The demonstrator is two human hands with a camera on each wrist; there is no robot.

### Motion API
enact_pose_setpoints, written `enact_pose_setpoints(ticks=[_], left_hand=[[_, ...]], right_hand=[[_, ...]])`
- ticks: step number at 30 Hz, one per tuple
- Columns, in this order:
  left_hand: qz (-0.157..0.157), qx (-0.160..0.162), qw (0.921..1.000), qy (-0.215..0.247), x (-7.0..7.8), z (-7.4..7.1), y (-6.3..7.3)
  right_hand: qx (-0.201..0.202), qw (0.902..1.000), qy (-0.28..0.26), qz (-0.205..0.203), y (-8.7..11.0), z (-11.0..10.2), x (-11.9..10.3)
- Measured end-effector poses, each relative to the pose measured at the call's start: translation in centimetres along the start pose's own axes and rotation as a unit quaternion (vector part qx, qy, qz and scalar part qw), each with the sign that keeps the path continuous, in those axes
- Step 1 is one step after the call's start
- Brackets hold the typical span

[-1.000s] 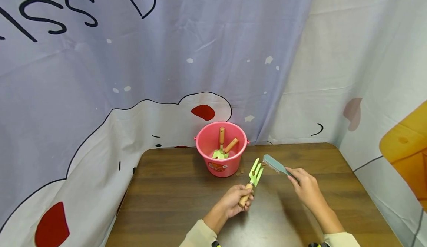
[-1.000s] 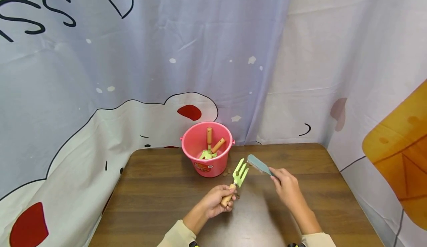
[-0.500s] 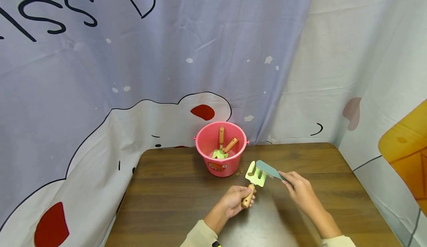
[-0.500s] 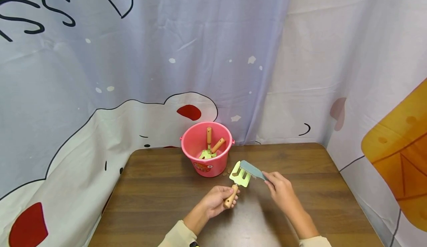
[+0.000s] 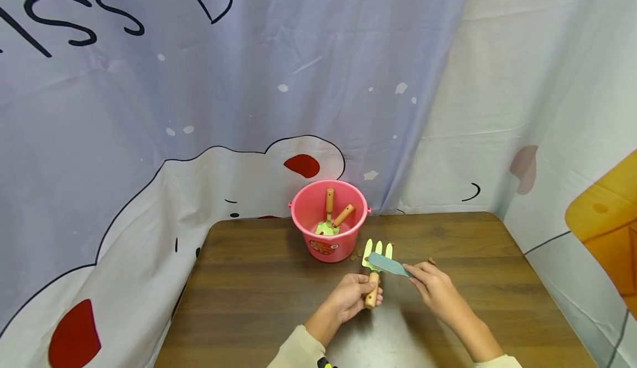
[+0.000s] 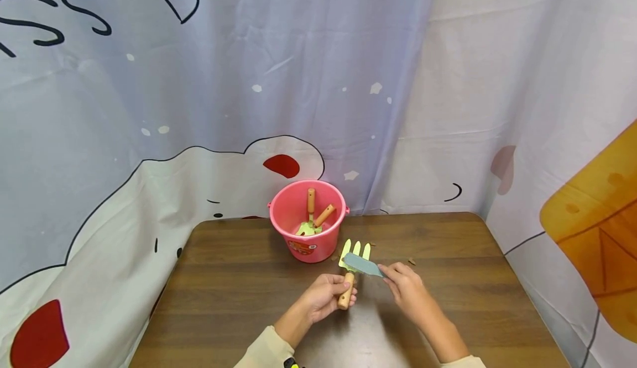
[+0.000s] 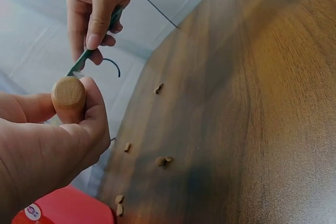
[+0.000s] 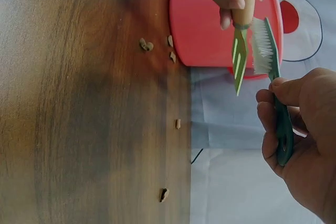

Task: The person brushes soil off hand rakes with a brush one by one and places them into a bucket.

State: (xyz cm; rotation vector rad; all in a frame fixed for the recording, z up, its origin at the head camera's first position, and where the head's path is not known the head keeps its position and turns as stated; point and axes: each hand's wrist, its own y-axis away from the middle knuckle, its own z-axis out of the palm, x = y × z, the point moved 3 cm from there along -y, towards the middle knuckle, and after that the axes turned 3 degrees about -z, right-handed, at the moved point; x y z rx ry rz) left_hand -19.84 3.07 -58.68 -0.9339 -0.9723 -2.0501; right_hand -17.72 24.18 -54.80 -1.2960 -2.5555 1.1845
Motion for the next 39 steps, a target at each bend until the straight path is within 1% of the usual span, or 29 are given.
enact_pose_setpoints(ticks=[4, 7, 13, 19, 27, 35, 39], left_hand=[[0.002, -0.005, 1.0000, 0.000, 0.1, 0.1, -0.1], [0.004, -0.006, 1.0000, -0.002, 0.1, 0.2, -0.1], [0.010, -0.012, 0.9998, -0.013, 0.1, 0.2, 0.0], [0.008, -0.016, 0.9998, -0.011, 0.2, 0.2, 0.0], [0.016, -0.013, 0.9997, -0.016, 0.9, 0.2, 0.0], [0.007, -0.021, 0.9995, -0.021, 1.1, 0.2, 0.0], [0.005, -0.025, 0.9994, -0.023, 1.0, 0.3, 0.1]], right_hand=[[-0.006, 0.9999, 0.003, -0.016, -0.2, 0.1, -0.1], [-0.006, 0.9996, 0.015, -0.025, -0.4, 0.1, 0.0], [0.001, 0.9990, 0.032, -0.030, -0.8, 0.1, 0.4], [0.001, 0.9988, 0.046, -0.019, -1.3, 0.1, 0.7], [-0.015, 0.9978, 0.065, 0.003, -2.2, 0.2, 1.4], [-0.006, 0.9965, 0.083, 0.010, -3.2, -0.1, 2.5], [-0.009, 0.9958, 0.089, 0.020, -3.6, -0.2, 3.1]])
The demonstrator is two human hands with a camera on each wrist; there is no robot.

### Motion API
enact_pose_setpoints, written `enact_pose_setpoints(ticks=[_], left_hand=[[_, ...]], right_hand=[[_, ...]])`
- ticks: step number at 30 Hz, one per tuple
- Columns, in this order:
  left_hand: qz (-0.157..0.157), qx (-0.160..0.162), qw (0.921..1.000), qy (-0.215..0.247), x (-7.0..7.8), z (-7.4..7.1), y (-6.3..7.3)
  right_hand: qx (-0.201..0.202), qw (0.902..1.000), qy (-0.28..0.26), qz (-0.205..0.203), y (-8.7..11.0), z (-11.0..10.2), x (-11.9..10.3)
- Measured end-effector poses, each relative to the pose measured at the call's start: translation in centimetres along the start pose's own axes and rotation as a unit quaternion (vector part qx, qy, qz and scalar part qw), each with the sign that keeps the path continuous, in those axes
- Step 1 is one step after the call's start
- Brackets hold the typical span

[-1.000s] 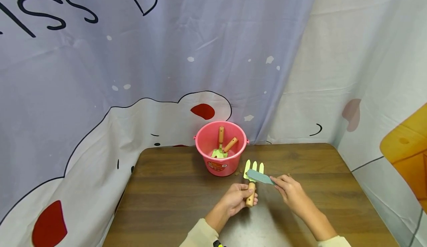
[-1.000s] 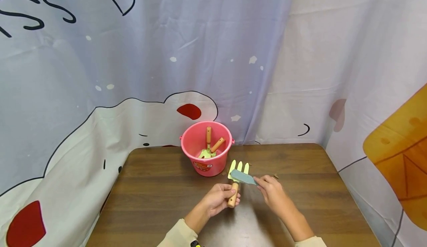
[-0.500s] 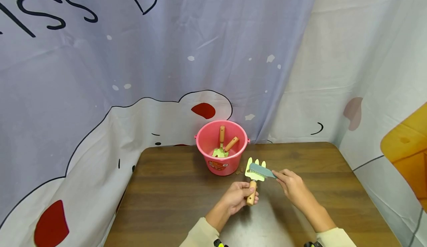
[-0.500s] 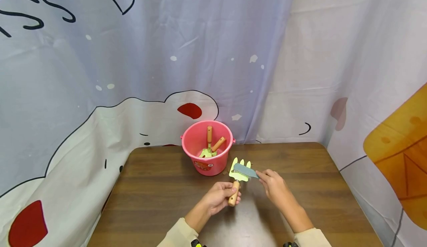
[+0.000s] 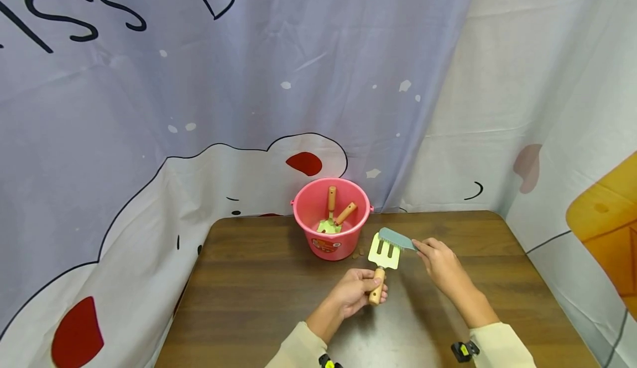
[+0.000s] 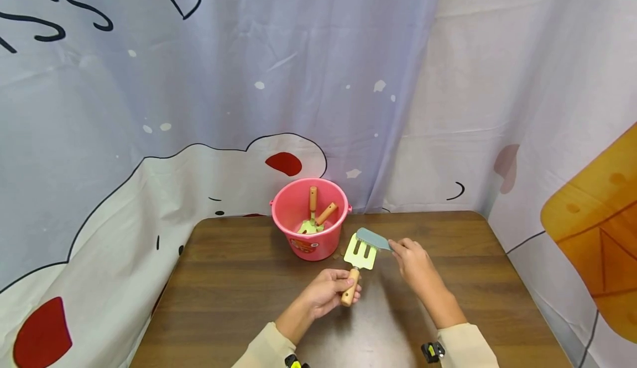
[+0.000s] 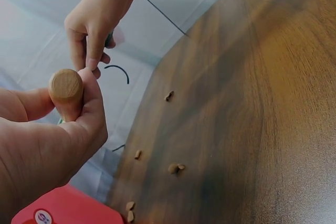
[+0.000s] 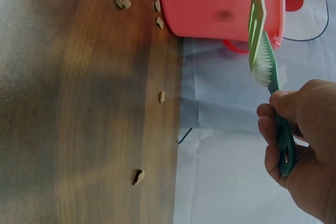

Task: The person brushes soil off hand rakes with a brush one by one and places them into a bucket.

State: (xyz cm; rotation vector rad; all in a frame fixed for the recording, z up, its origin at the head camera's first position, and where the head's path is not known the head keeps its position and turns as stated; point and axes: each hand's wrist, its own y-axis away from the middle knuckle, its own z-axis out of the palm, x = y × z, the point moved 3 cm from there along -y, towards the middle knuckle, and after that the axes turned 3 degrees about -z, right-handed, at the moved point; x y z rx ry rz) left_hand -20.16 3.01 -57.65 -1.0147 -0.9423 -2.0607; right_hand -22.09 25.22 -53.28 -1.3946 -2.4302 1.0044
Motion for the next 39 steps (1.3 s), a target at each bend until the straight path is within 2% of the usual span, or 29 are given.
enact_pose_setpoints(ticks=[8, 14, 22, 29, 39], left_hand=[[-0.002, -0.002, 1.0000, 0.000, 0.1, 0.2, 0.1], [0.002, -0.001, 1.0000, 0.004, 0.3, 0.3, 0.0], [0.008, 0.001, 0.9999, 0.007, 0.4, 0.4, -0.2], [0.006, 0.006, 0.9999, -0.006, 0.2, 0.5, -0.1], [0.006, 0.006, 0.9997, -0.021, 0.0, 0.6, 0.3]], right_hand=[[-0.001, 0.9999, -0.003, 0.011, -0.2, -0.3, 0.4], [0.011, 0.9993, -0.034, 0.012, 0.2, -1.1, -0.2], [-0.006, 0.9955, -0.086, -0.039, 1.5, -1.2, -2.4], [-0.004, 0.9973, -0.055, -0.047, 1.6, -1.0, -2.7], [0.017, 0.9991, -0.028, -0.025, 0.9, -0.4, -1.2]])
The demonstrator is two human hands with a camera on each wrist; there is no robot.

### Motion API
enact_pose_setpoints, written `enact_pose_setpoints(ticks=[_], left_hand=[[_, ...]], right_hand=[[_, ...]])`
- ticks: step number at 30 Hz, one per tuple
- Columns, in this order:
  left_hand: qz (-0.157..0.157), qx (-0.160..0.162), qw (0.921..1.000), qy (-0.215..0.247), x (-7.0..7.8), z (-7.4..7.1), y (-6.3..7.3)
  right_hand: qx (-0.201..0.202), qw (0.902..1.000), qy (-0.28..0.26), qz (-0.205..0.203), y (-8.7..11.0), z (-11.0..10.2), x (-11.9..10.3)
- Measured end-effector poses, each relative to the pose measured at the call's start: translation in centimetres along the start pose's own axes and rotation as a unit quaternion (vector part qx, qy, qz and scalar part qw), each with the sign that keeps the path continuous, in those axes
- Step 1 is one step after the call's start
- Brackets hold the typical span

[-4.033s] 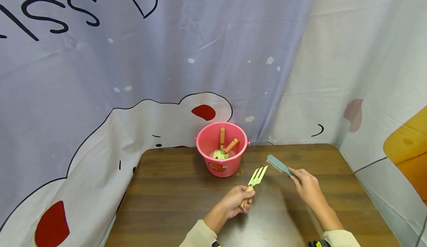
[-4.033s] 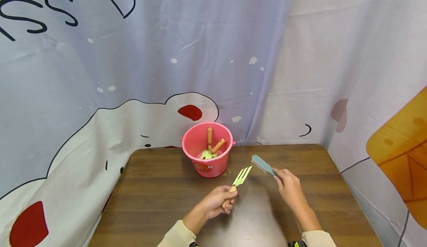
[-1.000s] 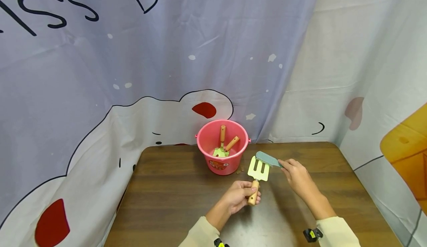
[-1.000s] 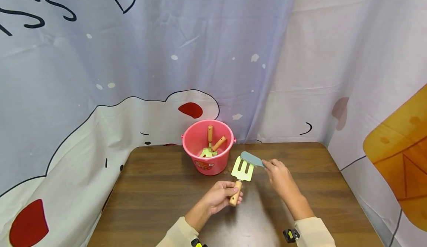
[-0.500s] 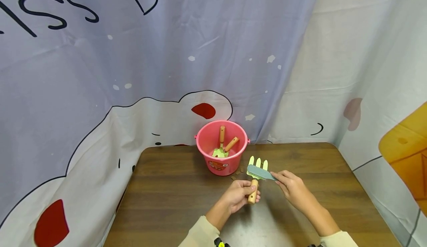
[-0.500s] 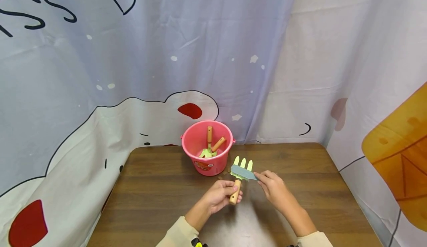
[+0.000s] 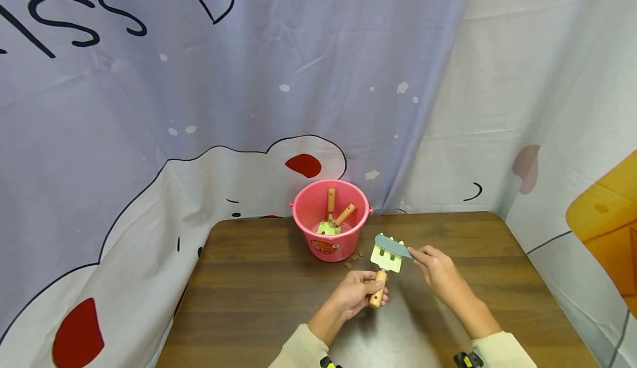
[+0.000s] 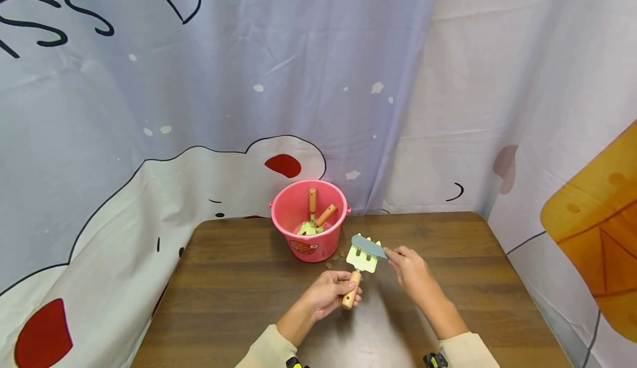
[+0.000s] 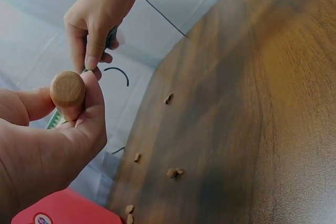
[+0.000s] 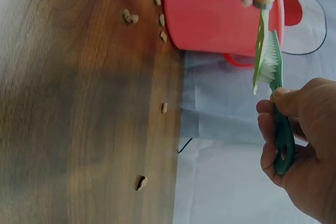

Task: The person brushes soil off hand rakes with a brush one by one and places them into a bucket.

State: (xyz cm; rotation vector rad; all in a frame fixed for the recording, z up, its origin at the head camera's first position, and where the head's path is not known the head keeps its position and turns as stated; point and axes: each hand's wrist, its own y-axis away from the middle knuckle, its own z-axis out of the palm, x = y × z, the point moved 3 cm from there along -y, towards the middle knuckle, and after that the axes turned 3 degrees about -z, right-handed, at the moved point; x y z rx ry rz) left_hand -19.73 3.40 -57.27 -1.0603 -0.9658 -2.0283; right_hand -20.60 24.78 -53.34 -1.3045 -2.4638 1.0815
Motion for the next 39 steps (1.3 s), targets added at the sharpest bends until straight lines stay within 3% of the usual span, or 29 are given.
enact_pose_setpoints(ticks=[5, 10, 19, 24, 31, 39], left_hand=[[-0.002, -0.005, 1.0000, 0.004, -0.2, 0.2, 0.1], [0.000, -0.015, 0.9998, 0.012, -0.2, 0.3, -0.2], [0.002, 0.002, 0.9999, 0.012, 0.2, 0.1, -0.4], [-0.002, 0.005, 0.9999, 0.009, 0.1, 0.1, -0.4], [-0.006, 0.002, 1.0000, -0.005, -0.2, 0.2, -0.4], [-0.011, -0.005, 0.9999, -0.006, -0.4, 0.6, -0.2]], right_hand=[[0.009, 0.9998, 0.014, 0.010, -0.2, 0.0, 0.8], [0.022, 0.9995, -0.014, 0.015, -0.5, -0.9, 0.5], [-0.006, 0.9961, -0.080, -0.038, 0.4, -1.5, -1.9], [-0.014, 0.9976, -0.054, -0.043, 0.8, -1.1, -2.3], [-0.030, 0.9995, 0.003, -0.004, 0.1, -0.7, -2.3], [-0.007, 0.9993, 0.035, 0.003, -0.6, -0.1, -1.5]])
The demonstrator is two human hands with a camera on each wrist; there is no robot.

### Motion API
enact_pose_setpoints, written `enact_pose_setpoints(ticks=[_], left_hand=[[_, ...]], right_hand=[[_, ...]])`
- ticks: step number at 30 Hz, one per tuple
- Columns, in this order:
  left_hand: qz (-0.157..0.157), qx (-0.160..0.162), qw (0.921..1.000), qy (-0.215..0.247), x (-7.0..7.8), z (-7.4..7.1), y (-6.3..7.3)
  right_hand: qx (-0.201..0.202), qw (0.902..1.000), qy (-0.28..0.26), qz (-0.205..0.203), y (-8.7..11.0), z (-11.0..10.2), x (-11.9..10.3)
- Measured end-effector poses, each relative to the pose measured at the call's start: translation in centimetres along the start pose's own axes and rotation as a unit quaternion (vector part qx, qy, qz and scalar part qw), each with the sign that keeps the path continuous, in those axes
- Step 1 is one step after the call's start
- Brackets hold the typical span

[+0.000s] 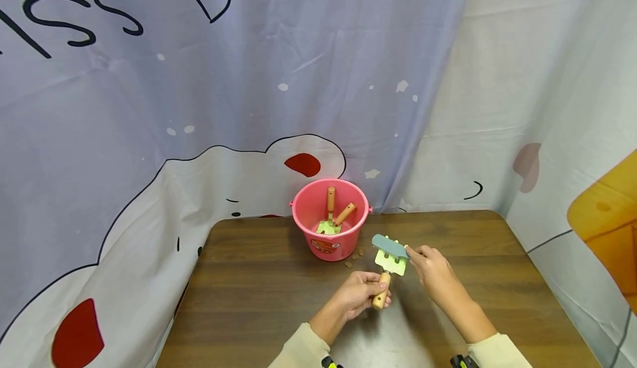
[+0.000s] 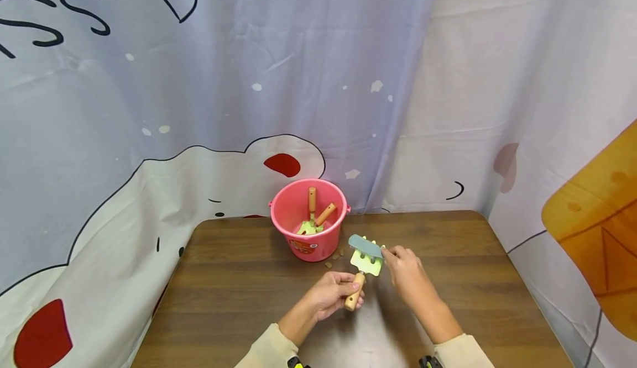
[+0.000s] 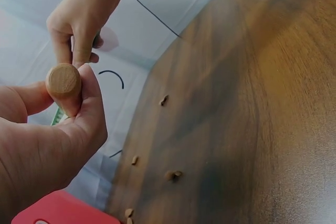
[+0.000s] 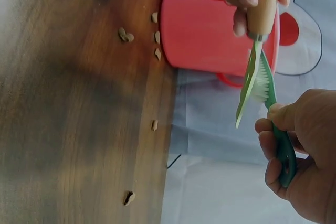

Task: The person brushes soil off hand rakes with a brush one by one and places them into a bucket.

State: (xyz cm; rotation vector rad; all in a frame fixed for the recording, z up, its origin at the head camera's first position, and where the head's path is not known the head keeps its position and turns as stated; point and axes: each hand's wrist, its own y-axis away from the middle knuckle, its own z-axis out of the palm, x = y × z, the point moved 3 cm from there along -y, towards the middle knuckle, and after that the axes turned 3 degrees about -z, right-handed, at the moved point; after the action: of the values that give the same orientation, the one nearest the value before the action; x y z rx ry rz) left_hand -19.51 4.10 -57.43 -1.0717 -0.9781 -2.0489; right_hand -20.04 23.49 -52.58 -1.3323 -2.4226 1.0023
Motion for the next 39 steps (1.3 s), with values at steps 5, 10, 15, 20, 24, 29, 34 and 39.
enact_pose_setpoints(ticks=[5, 10, 15, 20, 24, 29, 34, 39], left_hand=[[-0.003, -0.001, 1.0000, 0.003, -0.1, 0.1, 0.1], [-0.002, -0.007, 1.0000, 0.007, -0.3, 0.2, 0.2], [0.003, -0.009, 0.9999, 0.007, -0.2, 0.0, 0.3], [0.008, -0.001, 0.9999, 0.012, 0.0, -0.4, 0.3], [0.013, 0.005, 0.9997, 0.022, 0.3, -0.9, 0.2], [0.018, 0.005, 0.9996, 0.021, 0.5, -1.1, 0.3], [0.015, 0.001, 0.9999, 0.004, 1.0, -1.2, 0.8], [0.013, -0.008, 0.9997, -0.017, 1.3, -1.3, 1.1]], right_hand=[[0.007, 0.9996, 0.014, 0.025, -0.1, 0.2, 1.6], [0.006, 0.9989, 0.021, 0.042, 0.1, 0.4, 3.3], [0.008, 0.9979, 0.003, 0.064, 0.7, 0.0, 4.0], [0.026, 0.9969, -0.035, 0.065, 1.6, -0.6, 3.1], [0.030, 0.9964, -0.074, 0.027, 2.1, -0.9, 1.6], [0.033, 0.9964, -0.078, -0.010, 2.6, -1.0, 0.6], [0.051, 0.9972, -0.053, -0.014, 2.4, -0.7, 1.2], [0.069, 0.9972, -0.027, -0.009, 2.1, -0.2, 2.4]])
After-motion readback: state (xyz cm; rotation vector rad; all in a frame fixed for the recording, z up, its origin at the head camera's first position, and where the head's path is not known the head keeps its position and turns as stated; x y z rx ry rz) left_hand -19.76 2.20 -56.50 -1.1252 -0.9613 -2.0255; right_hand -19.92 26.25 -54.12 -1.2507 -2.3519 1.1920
